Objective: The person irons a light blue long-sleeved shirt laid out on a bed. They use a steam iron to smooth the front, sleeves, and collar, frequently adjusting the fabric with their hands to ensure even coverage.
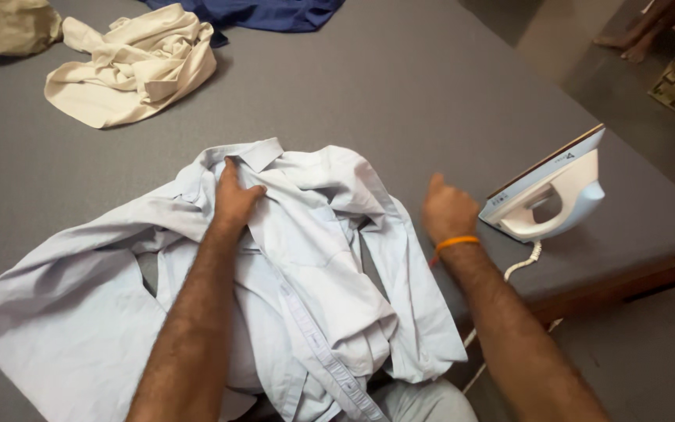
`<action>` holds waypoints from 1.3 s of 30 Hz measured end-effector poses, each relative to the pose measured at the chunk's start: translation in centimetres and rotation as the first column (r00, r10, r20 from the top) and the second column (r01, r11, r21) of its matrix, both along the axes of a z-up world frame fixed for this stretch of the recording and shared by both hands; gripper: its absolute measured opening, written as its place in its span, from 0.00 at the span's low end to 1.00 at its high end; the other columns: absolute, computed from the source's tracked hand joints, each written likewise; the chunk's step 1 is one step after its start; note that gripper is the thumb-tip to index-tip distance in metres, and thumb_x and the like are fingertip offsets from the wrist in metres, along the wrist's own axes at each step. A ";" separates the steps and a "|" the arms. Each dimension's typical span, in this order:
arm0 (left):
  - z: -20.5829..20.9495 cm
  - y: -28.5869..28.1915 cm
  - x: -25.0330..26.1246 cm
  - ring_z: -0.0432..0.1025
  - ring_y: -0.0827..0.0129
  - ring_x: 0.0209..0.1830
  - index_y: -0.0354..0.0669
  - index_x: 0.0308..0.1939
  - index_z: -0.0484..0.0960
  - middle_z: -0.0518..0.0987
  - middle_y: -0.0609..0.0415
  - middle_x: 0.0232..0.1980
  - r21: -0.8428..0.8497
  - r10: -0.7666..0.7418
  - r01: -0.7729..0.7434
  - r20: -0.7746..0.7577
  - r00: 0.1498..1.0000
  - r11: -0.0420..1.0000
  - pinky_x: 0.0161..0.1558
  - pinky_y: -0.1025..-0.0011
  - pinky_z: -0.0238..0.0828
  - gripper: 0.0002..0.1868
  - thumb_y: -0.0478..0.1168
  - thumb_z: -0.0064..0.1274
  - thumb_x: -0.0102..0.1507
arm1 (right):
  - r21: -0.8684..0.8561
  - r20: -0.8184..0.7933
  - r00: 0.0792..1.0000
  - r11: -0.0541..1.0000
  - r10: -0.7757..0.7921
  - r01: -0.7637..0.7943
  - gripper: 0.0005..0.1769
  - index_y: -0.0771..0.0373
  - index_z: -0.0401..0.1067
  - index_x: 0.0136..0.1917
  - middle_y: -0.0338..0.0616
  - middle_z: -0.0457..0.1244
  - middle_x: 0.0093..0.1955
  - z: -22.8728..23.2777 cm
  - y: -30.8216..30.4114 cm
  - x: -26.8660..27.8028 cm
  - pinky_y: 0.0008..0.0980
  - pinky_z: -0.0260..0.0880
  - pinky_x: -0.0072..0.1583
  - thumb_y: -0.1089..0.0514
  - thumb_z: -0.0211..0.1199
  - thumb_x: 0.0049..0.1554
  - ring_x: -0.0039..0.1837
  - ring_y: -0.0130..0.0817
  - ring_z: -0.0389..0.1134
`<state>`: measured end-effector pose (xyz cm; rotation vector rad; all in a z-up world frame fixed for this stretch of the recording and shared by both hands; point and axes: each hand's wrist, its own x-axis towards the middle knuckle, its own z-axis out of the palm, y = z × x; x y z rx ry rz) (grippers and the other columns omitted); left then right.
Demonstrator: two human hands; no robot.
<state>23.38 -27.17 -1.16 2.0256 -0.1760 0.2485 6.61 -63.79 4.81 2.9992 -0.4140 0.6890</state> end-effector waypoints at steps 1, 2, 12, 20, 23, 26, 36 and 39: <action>0.1 0.1 -0.2 0.60 0.49 0.76 0.29 0.78 0.48 0.62 0.32 0.76 -0.041 -0.013 0.011 -0.032 0.999 0.999 0.74 0.66 0.54 0.56 0.38 0.66 0.53 | -0.019 0.032 0.999 1.000 -0.021 0.022 0.10 0.61 0.69 0.52 0.57 0.70 0.40 0.9 -0.2 0.2 0.59 0.70 0.45 0.54 0.54 0.63 0.44 0.60 0.72; 0.3 0.3 -0.4 0.59 0.49 0.76 0.30 0.79 0.47 0.61 0.33 0.76 -0.079 -0.027 0.022 -0.066 0.997 0.997 0.74 0.66 0.54 0.57 0.38 0.66 0.53 | 0.160 0.030 0.999 0.987 0.027 -0.031 0.13 0.61 0.70 0.53 0.55 0.70 0.40 1.2 0.7 0.1 0.55 0.71 0.43 0.50 0.57 0.62 0.43 0.55 0.72; 1.6 -0.2 -1.8 0.62 0.53 0.75 0.29 0.77 0.51 0.62 0.35 0.77 -0.114 -0.048 0.040 -0.069 0.996 0.993 0.72 0.68 0.59 0.54 0.38 0.67 0.54 | 0.850 0.107 0.994 0.518 0.012 -0.097 0.10 0.65 0.76 0.50 0.47 0.69 0.37 0.7 5.5 3.4 0.35 0.69 0.37 0.57 0.62 0.59 0.36 0.33 0.69; 2.8 0.2 -2.4 0.69 0.56 0.68 0.31 0.78 0.52 0.70 0.36 0.72 -0.202 -0.150 0.123 -0.126 0.981 0.972 0.66 0.69 0.67 0.54 0.41 0.68 0.56 | 0.590 0.167 0.985 0.796 0.046 -0.137 0.38 0.70 0.62 0.70 0.63 0.63 0.63 -0.5 -3.4 8.7 0.42 0.66 0.64 0.51 0.71 0.52 0.65 0.53 0.67; 4.4 0.1 -3.5 0.75 0.57 0.60 0.38 0.81 0.48 0.76 0.36 0.65 -0.210 -0.132 0.076 -0.271 0.953 0.975 0.59 0.67 0.74 0.56 0.40 0.67 0.55 | 0.497 0.109 0.975 0.839 0.194 -0.222 0.48 0.72 0.53 0.76 0.70 0.51 0.75 -1.8 -1.6 7.9 0.45 0.55 0.72 0.48 0.73 0.54 0.75 0.61 0.53; 5.7 -0.3 -4.4 0.77 0.58 0.54 0.50 0.80 0.49 0.79 0.37 0.59 -0.265 -0.130 0.049 -0.299 0.945 0.963 0.52 0.64 0.78 0.56 0.35 0.64 0.52 | 0.363 0.147 0.951 0.880 0.271 -0.307 0.46 0.72 0.54 0.76 0.70 0.46 0.78 -1.2 2.0 4.7 0.48 0.52 0.74 0.46 0.72 0.56 0.79 0.66 0.49; -0.8 -1.7 -2.1 0.75 0.49 0.55 0.41 0.47 0.83 0.70 0.40 0.71 0.233 -0.065 0.020 0.187 0.980 0.972 0.58 0.59 0.73 0.14 0.36 0.59 0.57 | 0.415 -0.067 0.846 0.786 0.529 -0.459 0.38 0.62 0.62 0.74 0.62 0.51 0.78 -0.8 7.3 -6.5 0.49 0.53 0.75 0.38 0.61 0.59 0.79 0.57 0.52; -0.4 -3.4 -3.5 0.70 0.41 0.60 0.41 0.49 0.83 0.67 0.32 0.71 0.521 -0.082 -0.117 0.344 0.936 0.846 0.61 0.53 0.67 0.16 0.44 0.57 0.61 | 0.243 -0.077 0.851 0.837 0.520 -0.490 0.40 0.61 0.62 0.75 0.63 0.51 0.79 -1.9 7.7 -6.0 0.52 0.52 0.74 0.35 0.60 0.59 0.79 0.59 0.51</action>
